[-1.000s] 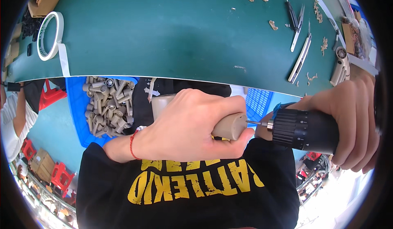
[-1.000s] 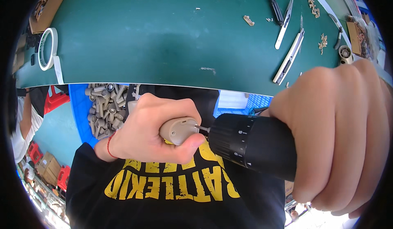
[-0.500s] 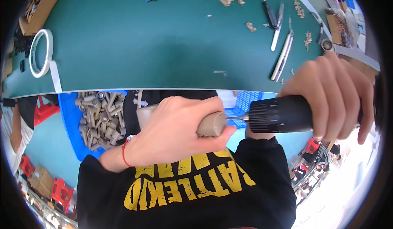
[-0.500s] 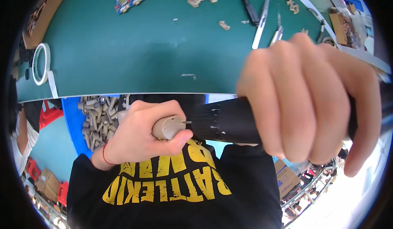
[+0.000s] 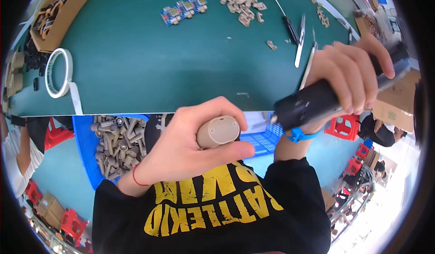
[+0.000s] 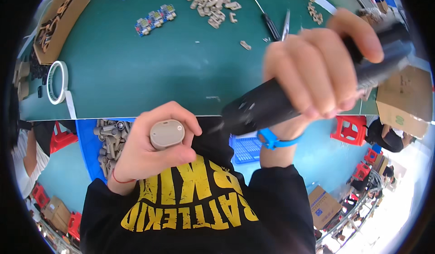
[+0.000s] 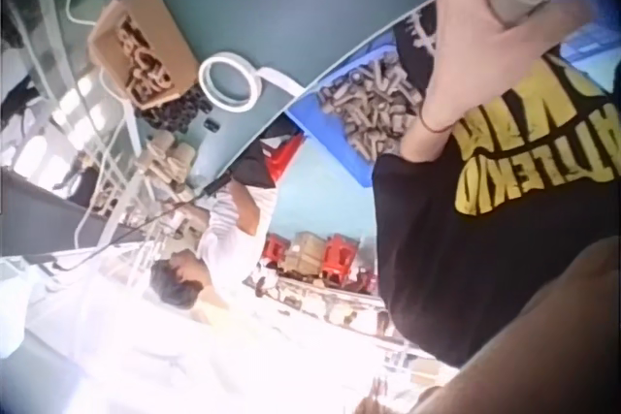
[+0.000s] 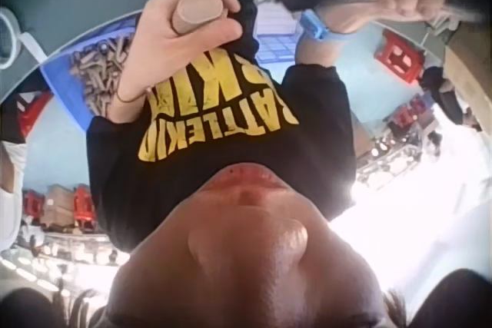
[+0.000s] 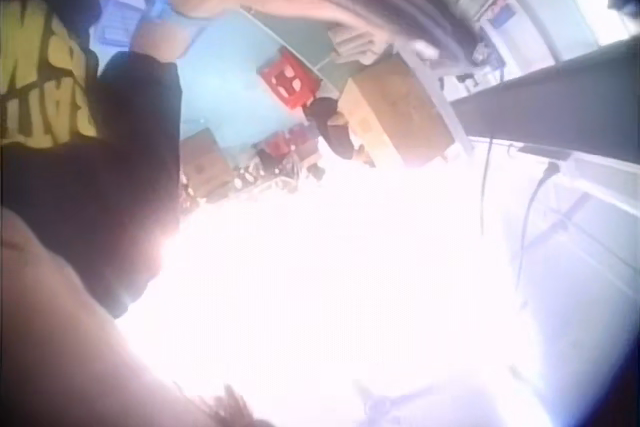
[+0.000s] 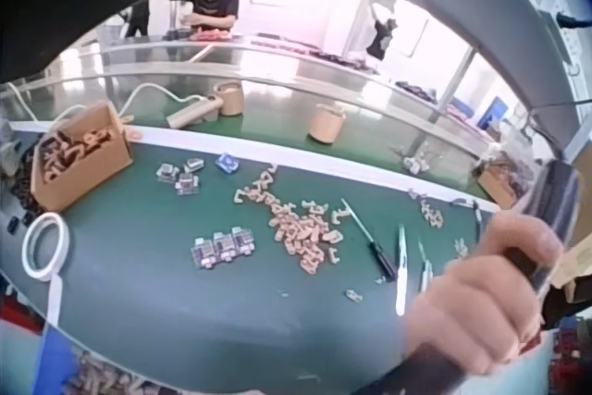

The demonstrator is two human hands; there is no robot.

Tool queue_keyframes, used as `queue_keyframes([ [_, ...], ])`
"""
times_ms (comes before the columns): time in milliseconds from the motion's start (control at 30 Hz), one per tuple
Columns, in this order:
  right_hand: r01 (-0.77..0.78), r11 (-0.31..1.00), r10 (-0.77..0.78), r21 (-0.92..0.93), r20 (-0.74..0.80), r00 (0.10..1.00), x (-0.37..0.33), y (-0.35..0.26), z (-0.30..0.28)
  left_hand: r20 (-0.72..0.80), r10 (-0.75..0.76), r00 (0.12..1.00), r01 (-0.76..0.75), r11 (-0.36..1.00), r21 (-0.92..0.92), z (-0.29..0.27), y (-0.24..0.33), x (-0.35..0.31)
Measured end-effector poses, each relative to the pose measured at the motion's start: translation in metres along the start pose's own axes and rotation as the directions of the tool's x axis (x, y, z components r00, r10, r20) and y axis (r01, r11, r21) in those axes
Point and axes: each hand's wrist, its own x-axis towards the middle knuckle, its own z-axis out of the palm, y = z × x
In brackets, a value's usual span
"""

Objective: Assembling components of a handheld portable fan, including installing the PCB, battery, and casing using an electric screwdriver.

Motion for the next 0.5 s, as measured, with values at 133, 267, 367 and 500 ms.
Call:
queue_keyframes([
  [133, 0.112, 0.834, -0.186, -0.54, -0.086, 0.979, 0.01, -0.014, 0.012, 0.003, -0.02, 1.0, 0.02, 0.986, -0.168, -0.006, -0.013, -0.007],
  [267, 0.186, 0.583, -0.392, -0.791, -0.074, 0.917, 0.021, 0.021, -0.012, -0.014, 0.025, 1.0, -0.027, 0.988, -0.155, -0.005, -0.025, -0.013],
  [367, 0.172, 0.592, -0.374, -0.788, -0.079, 0.924, 0.024, 0.023, -0.03, -0.014, 0.026, 1.0, -0.027, 0.995, -0.094, -0.006, -0.023, -0.013],
  [500, 0.145, 0.577, -0.428, -0.803, -0.146, 0.892, 0.024, 0.032, -0.03, -0.053, 0.078, 0.996, -0.081, 0.995, -0.059, -0.006, -0.025, -0.011],
])
